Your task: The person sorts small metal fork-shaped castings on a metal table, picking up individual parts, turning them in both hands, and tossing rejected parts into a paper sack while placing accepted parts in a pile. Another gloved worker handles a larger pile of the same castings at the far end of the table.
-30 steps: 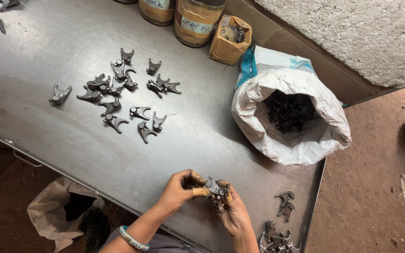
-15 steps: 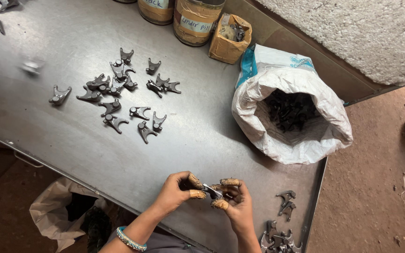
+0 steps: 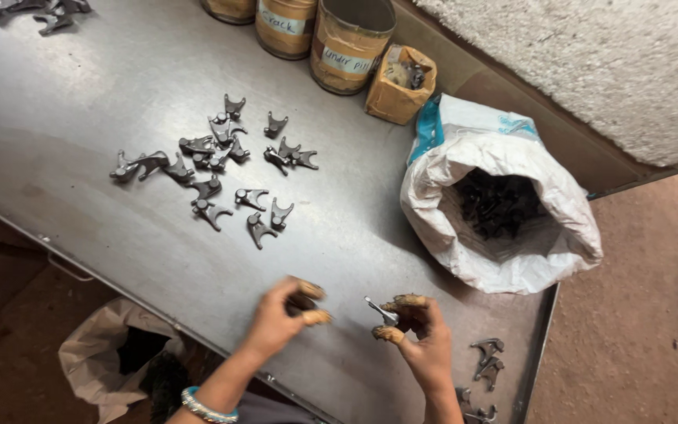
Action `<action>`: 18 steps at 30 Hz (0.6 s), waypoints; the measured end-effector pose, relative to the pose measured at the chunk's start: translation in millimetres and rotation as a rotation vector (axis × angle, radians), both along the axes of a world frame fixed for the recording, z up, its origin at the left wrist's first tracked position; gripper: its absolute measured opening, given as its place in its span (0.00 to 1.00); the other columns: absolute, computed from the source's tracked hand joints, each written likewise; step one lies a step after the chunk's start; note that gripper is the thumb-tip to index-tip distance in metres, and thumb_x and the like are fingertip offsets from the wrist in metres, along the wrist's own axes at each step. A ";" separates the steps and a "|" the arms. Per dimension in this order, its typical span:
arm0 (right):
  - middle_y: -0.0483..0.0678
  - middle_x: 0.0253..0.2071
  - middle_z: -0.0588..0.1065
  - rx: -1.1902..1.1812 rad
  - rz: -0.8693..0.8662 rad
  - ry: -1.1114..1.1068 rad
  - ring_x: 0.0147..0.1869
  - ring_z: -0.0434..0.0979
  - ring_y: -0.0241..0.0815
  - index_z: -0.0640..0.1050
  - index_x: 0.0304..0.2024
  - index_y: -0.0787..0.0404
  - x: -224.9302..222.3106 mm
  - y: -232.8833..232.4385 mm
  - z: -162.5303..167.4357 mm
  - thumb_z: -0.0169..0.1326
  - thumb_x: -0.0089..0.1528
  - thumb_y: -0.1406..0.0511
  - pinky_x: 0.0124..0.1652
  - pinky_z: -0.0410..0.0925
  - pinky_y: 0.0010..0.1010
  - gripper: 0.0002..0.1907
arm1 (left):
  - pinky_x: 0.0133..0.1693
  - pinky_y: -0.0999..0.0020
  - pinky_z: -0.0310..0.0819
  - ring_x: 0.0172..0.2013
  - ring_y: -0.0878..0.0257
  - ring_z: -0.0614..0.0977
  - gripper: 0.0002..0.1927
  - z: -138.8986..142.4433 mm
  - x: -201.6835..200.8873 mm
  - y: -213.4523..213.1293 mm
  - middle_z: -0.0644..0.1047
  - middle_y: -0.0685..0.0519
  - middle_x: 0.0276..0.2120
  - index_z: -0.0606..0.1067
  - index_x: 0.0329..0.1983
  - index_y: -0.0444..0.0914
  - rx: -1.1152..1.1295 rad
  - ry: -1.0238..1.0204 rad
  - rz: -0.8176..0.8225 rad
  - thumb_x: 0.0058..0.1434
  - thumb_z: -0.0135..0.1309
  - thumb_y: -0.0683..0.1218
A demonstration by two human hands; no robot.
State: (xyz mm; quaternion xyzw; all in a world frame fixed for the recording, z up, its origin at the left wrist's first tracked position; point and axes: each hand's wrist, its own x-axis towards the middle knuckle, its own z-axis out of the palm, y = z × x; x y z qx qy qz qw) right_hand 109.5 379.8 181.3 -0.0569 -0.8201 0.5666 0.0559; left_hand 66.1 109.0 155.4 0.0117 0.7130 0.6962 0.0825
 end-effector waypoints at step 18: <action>0.47 0.40 0.84 0.122 -0.103 -0.029 0.37 0.81 0.34 0.75 0.48 0.64 21.9 12.2 15.9 0.73 0.47 0.68 0.39 0.76 0.26 0.28 | 0.66 0.25 0.42 0.72 0.28 0.44 0.78 29.4 -157.7 -206.7 0.42 0.49 0.80 0.52 0.79 0.68 -1.091 -0.205 0.385 0.20 0.80 0.55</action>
